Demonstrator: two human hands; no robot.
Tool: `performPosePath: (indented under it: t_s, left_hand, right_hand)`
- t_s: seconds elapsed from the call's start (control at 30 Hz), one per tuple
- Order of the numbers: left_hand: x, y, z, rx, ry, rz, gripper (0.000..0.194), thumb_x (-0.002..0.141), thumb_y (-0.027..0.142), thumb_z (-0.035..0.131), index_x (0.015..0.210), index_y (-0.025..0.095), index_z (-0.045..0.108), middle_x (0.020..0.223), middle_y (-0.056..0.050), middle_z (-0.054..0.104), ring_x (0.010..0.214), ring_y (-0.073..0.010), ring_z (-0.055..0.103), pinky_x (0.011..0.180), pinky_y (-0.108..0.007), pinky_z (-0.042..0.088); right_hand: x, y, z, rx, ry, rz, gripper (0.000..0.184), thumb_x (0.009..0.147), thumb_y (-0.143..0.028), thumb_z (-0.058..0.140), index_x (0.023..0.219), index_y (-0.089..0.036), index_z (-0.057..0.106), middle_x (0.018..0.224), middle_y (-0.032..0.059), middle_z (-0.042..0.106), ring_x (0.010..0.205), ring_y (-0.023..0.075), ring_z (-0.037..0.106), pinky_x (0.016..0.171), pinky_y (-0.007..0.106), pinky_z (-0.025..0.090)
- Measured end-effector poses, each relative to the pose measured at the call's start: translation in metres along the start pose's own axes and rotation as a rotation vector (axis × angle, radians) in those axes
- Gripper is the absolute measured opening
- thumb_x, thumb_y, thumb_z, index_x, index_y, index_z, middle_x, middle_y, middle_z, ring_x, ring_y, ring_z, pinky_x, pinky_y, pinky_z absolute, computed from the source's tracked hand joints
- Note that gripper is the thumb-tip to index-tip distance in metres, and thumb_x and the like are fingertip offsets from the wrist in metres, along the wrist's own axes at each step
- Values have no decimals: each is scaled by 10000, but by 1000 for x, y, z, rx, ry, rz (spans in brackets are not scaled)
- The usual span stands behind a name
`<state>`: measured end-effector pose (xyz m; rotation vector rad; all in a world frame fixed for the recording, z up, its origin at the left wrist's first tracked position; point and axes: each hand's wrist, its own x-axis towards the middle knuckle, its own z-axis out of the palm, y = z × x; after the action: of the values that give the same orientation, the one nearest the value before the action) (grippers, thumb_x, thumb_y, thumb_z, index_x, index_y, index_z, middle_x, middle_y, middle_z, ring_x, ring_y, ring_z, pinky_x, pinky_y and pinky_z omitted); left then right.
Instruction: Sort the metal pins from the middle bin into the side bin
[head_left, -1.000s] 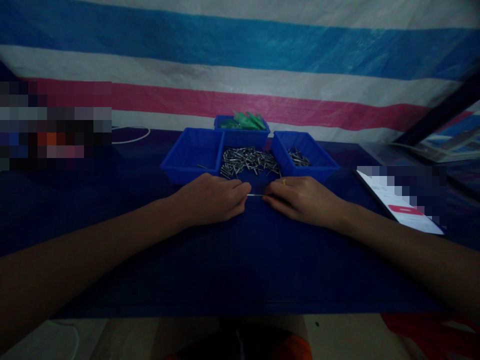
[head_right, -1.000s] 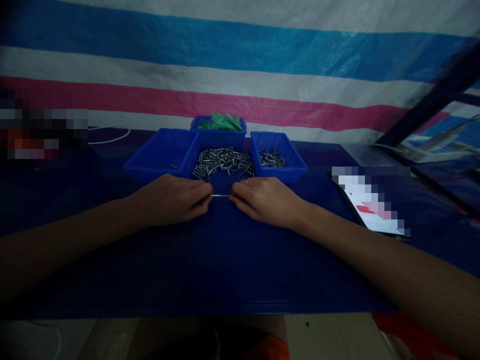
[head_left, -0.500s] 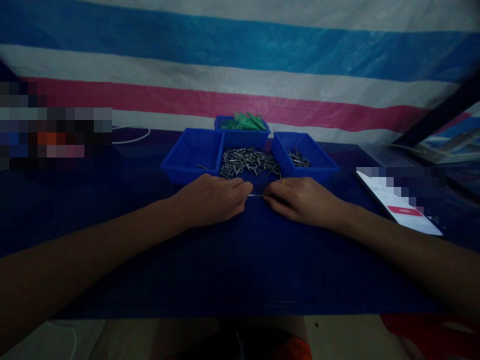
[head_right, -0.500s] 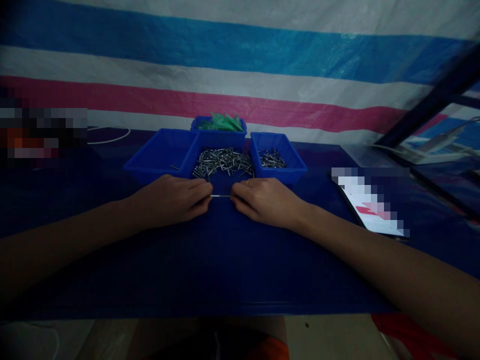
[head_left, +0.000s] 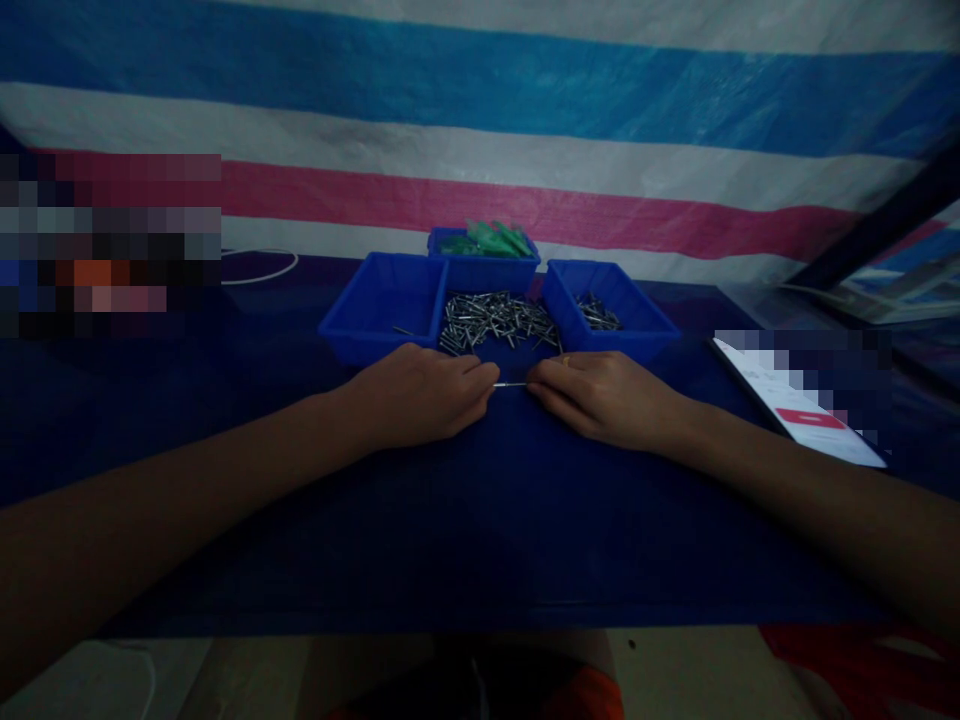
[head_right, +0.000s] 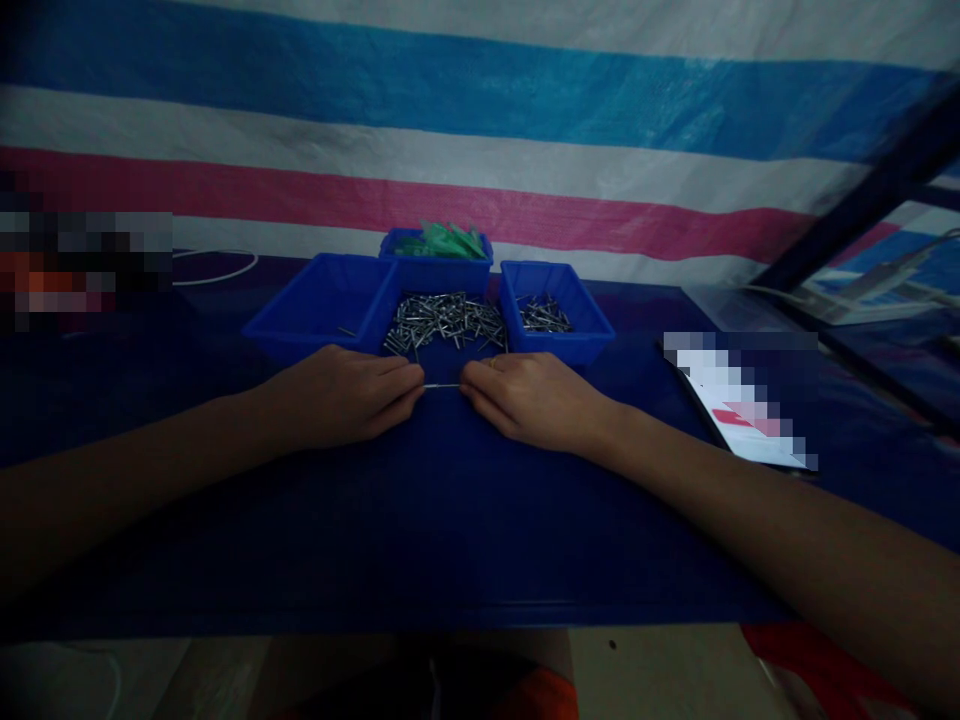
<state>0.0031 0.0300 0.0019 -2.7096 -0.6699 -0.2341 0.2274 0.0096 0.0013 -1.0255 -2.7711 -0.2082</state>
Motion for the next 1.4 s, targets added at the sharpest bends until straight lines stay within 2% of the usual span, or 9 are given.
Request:
performPosePath:
  t_s: [0.47,1.07,1.4]
  left_hand:
    - [0,-1,0,-2,-16,29,155,876,265,401,846,170,520,713,13,605,541,-106,568,431,-240,232]
    - [0,2,-1,24,18,5,118,877,255,402,924,188,487,703,25,615,477,-99,536,424,-237,160]
    - [-1,0,0,33,-4,-11,160,897,268,359,873,186,494,712,14,623,470,-116,525,421,-238,162]
  right_hand:
    - [0,0,0,50,7,-7,229,916,-267,362,815,-154,534,685,27,577,593,117,533,566,233,369]
    - [-2,-1,-1,72,-32,6,233,923,-290,357,820,-155,516,698,30,575,602,122,534,567,238,359]
    - [-1,-1,0,25,-18,19,279,948,-304,302,814,-158,499,659,15,549,555,113,497,544,242,326]
